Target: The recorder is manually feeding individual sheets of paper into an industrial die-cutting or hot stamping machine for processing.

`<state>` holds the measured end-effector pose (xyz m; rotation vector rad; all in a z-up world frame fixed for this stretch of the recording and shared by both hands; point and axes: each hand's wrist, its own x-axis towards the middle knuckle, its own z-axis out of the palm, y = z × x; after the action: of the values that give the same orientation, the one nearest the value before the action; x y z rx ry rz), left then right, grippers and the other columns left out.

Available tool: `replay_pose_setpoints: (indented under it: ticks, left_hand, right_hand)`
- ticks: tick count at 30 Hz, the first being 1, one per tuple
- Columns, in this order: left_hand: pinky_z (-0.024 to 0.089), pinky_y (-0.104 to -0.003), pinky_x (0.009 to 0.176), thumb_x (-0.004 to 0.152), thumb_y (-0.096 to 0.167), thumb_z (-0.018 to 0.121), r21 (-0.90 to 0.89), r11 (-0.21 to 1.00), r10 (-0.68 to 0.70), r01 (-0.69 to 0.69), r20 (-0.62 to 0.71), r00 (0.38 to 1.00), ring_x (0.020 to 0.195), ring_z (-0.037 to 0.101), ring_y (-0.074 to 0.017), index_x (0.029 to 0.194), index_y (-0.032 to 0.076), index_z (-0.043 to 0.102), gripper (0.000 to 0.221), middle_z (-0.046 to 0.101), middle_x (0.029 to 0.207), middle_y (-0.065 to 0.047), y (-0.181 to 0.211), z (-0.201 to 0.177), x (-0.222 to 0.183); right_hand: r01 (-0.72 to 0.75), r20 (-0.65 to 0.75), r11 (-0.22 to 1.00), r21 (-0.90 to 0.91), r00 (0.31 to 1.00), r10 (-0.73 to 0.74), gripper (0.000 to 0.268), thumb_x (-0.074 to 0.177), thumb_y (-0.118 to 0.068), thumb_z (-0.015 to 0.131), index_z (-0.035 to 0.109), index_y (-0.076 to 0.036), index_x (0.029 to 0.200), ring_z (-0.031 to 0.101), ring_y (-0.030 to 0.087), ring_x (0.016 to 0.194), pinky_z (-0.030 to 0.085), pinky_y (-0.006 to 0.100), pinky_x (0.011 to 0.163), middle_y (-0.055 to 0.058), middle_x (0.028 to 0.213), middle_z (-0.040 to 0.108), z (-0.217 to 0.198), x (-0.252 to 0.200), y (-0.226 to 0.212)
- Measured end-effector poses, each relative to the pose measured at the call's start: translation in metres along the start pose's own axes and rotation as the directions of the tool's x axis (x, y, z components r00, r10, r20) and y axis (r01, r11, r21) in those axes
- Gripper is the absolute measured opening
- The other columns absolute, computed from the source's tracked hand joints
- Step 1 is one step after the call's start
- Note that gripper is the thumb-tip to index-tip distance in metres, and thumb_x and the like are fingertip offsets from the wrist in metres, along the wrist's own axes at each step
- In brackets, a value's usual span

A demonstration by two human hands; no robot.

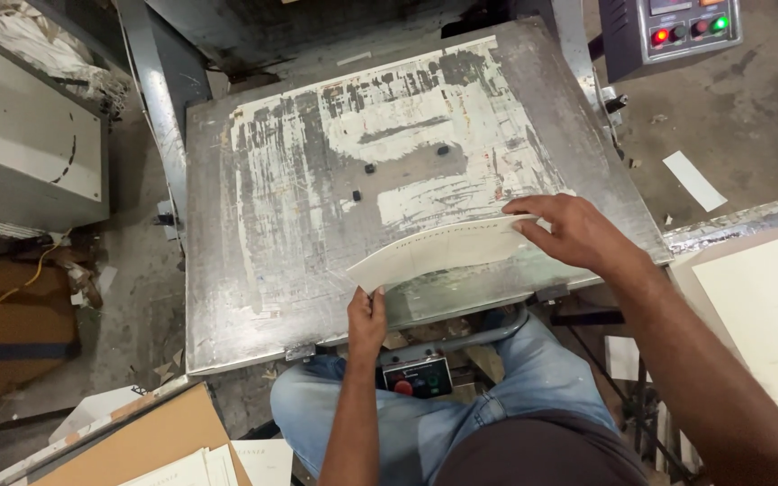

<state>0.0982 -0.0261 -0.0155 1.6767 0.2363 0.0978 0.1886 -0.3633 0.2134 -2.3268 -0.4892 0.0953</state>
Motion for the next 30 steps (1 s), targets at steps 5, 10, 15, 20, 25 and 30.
replay_pose_setpoints:
  ticks: [5,10,15,20,25,30]
  left_hand:
    - [0.055,-0.034,0.088,0.105,0.016,0.056,0.061,0.998,-0.007,0.006,0.011,1.000,0.098,0.070,-0.0208,0.127,-0.004,0.063,0.031,0.077,0.107,-0.017,0.042,-0.008,0.008]
    - [0.054,-0.046,0.101,0.102,0.020,0.055,0.407,0.902,-0.198,0.146,0.088,0.976,0.114,0.067,-0.0294,0.146,0.008,0.050,0.046,0.065,0.133,-0.016,0.132,-0.029,0.026]
    - [0.056,-0.044,0.096,0.094,0.012,0.062,0.386,0.922,0.036,0.010,-0.113,0.993,0.118,0.063,-0.0313,0.145,0.006,0.048,0.054,0.057,0.140,-0.019,0.130,-0.017,0.019]
    - [0.065,-0.033,0.075,0.096,0.018,0.058,0.066,0.909,-0.417,0.412,0.168,0.893,0.097,0.073,-0.0225,0.150,0.007,0.042,0.058,0.070,0.123,-0.017,0.044,0.026,-0.014]
    - [0.060,-0.032,0.057,0.101,0.016,0.057,-0.317,0.756,-0.544,0.573,0.182,0.819,0.077,0.072,-0.0206,0.148,0.001,0.039,0.053,0.068,0.108,-0.017,0.046,0.048,-0.024]
    - [0.059,-0.031,0.053,0.098,0.004,0.056,-0.322,0.797,-0.506,0.511,0.105,0.856,0.068,0.068,-0.0183,0.144,-0.001,0.046,0.048,0.069,0.095,-0.017,0.041,0.036,-0.015]
  right_hand:
    - [0.168,-0.019,0.967,-0.189,0.984,-0.175,0.023,0.095,-0.020,0.069,0.077,-0.007,0.111,0.074,0.029,0.091,0.059,0.040,0.080,0.012,0.108,0.078,-0.002,-0.001,0.008]
    - [-0.181,-0.027,0.946,0.270,0.980,0.196,0.023,0.097,-0.014,0.070,0.076,-0.002,0.116,0.070,0.022,0.084,0.057,0.035,0.074,0.012,0.099,0.078,0.014,-0.013,0.068]
    - [-0.300,-0.074,0.768,0.566,0.909,0.409,0.026,0.095,-0.011,0.071,0.073,0.004,0.117,0.066,0.018,0.074,0.055,0.032,0.064,0.013,0.096,0.076,0.050,-0.027,0.114]
    - [-0.358,0.009,0.484,0.799,0.811,0.585,0.026,0.094,-0.009,0.070,0.071,0.005,0.116,0.069,0.016,0.073,0.055,0.031,0.059,0.012,0.097,0.076,0.115,-0.034,0.159]
    - [-0.456,0.125,0.278,0.845,0.674,0.728,0.025,0.095,-0.007,0.066,0.068,0.006,0.115,0.067,0.020,0.068,0.054,0.032,0.055,0.014,0.091,0.074,0.168,-0.033,0.171]
    - [-0.497,0.148,0.283,0.820,0.662,0.734,0.028,0.096,-0.008,0.064,0.067,0.007,0.119,0.066,0.019,0.068,0.052,0.030,0.053,0.013,0.088,0.073,0.175,-0.024,0.133]
